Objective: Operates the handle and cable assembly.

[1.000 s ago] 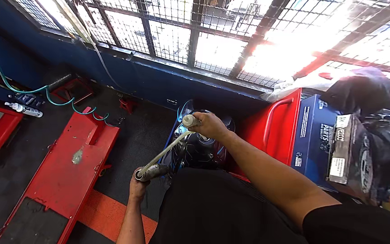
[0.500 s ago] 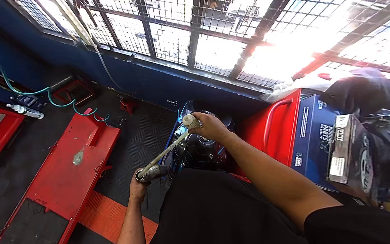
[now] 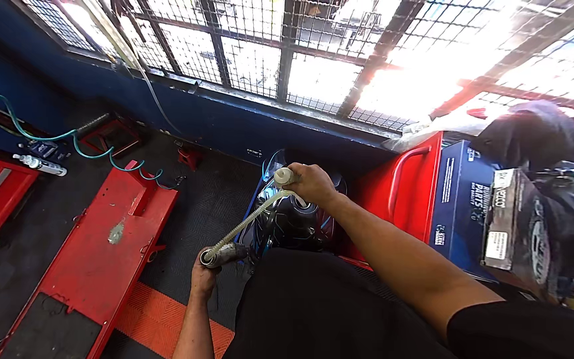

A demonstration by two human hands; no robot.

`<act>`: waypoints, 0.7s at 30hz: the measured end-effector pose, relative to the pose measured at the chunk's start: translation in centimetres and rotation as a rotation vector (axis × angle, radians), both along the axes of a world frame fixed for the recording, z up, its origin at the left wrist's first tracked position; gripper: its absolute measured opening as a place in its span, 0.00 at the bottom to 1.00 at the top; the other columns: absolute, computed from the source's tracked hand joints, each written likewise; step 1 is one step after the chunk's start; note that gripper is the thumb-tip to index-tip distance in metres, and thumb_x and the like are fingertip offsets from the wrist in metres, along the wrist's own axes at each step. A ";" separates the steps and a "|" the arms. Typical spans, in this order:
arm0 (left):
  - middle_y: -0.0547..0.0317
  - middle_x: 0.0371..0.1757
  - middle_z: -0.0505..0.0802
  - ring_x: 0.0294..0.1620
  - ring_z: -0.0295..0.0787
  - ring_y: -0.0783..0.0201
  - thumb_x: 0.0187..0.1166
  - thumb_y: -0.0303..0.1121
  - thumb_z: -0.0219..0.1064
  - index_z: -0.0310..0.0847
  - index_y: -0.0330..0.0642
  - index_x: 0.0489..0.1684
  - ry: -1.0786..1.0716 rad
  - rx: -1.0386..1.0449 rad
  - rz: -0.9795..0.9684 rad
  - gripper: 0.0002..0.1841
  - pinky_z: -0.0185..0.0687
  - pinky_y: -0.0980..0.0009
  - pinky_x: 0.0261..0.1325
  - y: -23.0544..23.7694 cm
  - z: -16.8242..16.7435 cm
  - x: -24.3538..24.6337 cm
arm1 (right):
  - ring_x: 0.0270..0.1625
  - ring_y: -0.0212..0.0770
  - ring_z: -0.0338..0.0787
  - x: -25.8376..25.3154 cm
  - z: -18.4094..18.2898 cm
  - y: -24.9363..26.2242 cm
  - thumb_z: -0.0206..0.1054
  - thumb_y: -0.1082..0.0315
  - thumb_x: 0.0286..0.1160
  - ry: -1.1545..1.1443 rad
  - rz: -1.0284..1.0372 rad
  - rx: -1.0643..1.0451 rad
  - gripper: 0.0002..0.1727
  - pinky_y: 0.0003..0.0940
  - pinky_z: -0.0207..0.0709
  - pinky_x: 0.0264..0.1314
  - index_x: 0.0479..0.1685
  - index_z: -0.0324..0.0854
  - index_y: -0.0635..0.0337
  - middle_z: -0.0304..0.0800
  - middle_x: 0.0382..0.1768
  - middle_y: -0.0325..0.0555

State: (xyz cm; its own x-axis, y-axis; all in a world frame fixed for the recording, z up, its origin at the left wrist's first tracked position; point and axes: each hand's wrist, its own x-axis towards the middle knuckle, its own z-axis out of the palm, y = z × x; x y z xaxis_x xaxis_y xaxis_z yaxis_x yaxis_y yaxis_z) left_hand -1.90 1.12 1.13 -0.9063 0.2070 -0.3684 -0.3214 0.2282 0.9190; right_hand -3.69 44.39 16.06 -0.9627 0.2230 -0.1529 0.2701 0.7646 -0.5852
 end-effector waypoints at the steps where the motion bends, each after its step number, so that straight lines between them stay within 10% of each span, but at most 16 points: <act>1: 0.51 0.54 0.95 0.55 0.93 0.58 0.44 0.14 0.77 0.84 0.39 0.59 0.002 -0.007 0.000 0.33 0.93 0.57 0.54 0.0 0.0 0.0 | 0.43 0.44 0.95 0.0 -0.1 0.1 0.79 0.50 0.67 0.017 -0.022 -0.005 0.14 0.61 0.86 0.45 0.49 0.89 0.38 0.95 0.37 0.37; 8: 0.50 0.53 0.95 0.53 0.93 0.57 0.43 0.14 0.76 0.83 0.37 0.59 0.015 0.012 -0.001 0.33 0.93 0.56 0.53 0.0 0.0 0.2 | 0.36 0.37 0.93 0.3 -1.0 0.7 0.79 0.52 0.66 0.076 -0.060 -0.114 0.07 0.55 0.85 0.40 0.32 0.90 0.41 0.93 0.29 0.33; 21: 0.49 0.53 0.95 0.53 0.94 0.57 0.42 0.14 0.77 0.83 0.37 0.60 -0.015 0.026 0.015 0.34 0.93 0.56 0.53 0.3 -0.3 0.3 | 0.58 0.42 0.93 0.3 -1.4 0.3 0.80 0.50 0.68 0.042 0.079 -0.113 0.24 0.60 0.85 0.62 0.65 0.85 0.40 0.94 0.54 0.38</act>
